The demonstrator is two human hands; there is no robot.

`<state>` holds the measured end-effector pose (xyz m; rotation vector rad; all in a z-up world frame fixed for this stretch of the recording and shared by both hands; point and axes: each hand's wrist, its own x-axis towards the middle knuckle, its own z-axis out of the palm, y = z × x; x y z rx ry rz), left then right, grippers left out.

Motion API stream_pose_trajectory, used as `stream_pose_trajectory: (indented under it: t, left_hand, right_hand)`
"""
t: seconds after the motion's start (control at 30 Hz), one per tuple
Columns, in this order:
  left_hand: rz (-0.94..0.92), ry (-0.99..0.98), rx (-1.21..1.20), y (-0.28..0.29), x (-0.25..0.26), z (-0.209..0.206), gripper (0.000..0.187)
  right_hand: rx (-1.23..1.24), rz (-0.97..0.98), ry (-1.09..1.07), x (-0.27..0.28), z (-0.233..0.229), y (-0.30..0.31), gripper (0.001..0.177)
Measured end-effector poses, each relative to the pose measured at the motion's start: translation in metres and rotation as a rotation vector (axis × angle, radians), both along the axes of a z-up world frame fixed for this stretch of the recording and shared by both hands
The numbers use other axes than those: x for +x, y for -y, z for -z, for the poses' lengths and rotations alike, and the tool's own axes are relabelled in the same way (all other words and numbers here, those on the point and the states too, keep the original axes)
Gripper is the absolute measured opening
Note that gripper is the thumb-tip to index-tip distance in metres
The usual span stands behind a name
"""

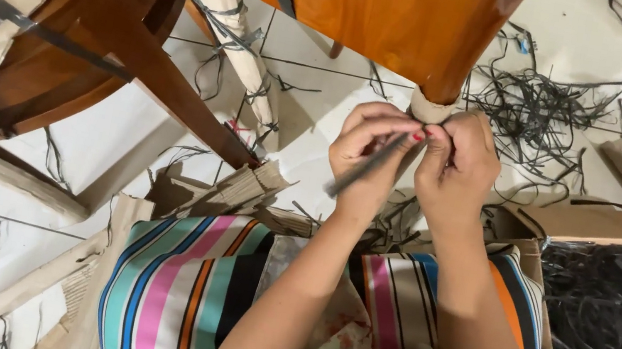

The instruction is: Wrapping wooden furniture legs with cardboard and securing them with plastic ties for protection.

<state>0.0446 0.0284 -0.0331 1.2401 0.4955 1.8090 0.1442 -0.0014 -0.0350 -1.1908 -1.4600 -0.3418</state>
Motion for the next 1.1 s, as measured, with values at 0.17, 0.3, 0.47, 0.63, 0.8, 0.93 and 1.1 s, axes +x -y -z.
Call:
stream_pose_trajectory:
  t: [0.17, 0.3, 0.47, 0.63, 0.8, 0.93, 1.1]
  left_hand:
    - [0.156, 0.101, 0.131, -0.007, 0.0, 0.007, 0.008]
    - [0.273, 0.033, 0.171, -0.009, -0.014, -0.009, 0.009]
    - [0.229, -0.246, 0.437, -0.037, -0.04, -0.019, 0.01]
    - [0.217, -0.389, 0.651, -0.054, -0.046, -0.033, 0.012]
    - [0.103, -0.487, 0.638, -0.057, -0.047, -0.022, 0.007]
    - [0.068, -0.491, 0.613, -0.047, -0.048, -0.025, 0.008]
    - [-0.053, -0.52, 0.646, -0.028, -0.049, -0.041, 0.008]
  right_hand:
    - [0.017, -0.023, -0.012, 0.004, 0.006, -0.002, 0.035]
    - [0.007, -0.039, -0.038, 0.009, 0.007, 0.002, 0.034]
    - [0.098, -0.052, 0.053, 0.017, -0.003, 0.011, 0.033]
    - [0.203, 0.001, 0.167, 0.032, 0.011, 0.005, 0.031]
    - [0.19, -0.091, 0.114, 0.032, 0.006, 0.014, 0.033]
    - [0.169, -0.163, 0.083, 0.035, 0.016, 0.036, 0.028]
    - [0.169, -0.202, 0.071, -0.01, 0.003, 0.042, 0.026]
